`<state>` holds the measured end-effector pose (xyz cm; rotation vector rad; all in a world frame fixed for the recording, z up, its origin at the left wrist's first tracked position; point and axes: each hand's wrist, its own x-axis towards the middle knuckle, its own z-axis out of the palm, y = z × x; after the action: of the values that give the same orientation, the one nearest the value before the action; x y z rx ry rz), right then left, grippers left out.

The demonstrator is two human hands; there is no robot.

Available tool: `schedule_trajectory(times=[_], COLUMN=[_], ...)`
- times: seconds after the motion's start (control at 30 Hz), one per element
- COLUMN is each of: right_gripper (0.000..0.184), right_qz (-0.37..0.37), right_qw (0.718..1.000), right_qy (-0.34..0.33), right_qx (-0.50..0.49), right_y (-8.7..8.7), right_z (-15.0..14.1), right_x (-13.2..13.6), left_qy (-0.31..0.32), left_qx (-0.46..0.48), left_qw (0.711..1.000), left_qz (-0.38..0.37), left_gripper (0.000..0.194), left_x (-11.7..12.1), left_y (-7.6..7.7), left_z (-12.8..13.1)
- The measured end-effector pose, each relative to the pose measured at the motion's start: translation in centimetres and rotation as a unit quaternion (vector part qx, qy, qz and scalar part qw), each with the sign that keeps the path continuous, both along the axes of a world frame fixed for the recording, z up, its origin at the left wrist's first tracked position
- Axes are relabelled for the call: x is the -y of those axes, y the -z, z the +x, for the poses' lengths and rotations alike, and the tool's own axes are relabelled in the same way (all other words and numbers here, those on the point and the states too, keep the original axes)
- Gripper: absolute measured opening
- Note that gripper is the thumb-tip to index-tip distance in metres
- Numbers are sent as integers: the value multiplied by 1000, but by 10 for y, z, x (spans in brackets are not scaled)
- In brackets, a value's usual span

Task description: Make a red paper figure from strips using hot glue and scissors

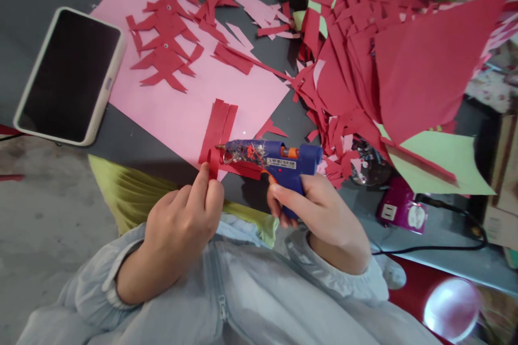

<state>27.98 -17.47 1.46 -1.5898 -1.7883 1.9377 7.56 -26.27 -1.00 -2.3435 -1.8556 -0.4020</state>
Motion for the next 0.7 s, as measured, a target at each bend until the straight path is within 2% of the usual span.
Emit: schedule_trajectory(times=[0.37,0.53,0.7], right_gripper=[30,25,21], right_qz=[-16,-50,-73], right_qw=[999,996,987], right_qy=[11,47,118], right_qx=[-26,-56,-83], right_y=[1,-3,-4], right_z=[-4,-1,3], right_x=[-3,-3,-1], left_qy=[2,-3,-7], left_qx=[-16,-17,-23], left_qw=[1000,1000,1000], left_qz=[-17,-11,-14], left_gripper=[18,15,14], left_x=[-1,2,0], left_y=[-4,-2,0], left_z=[2,1,3])
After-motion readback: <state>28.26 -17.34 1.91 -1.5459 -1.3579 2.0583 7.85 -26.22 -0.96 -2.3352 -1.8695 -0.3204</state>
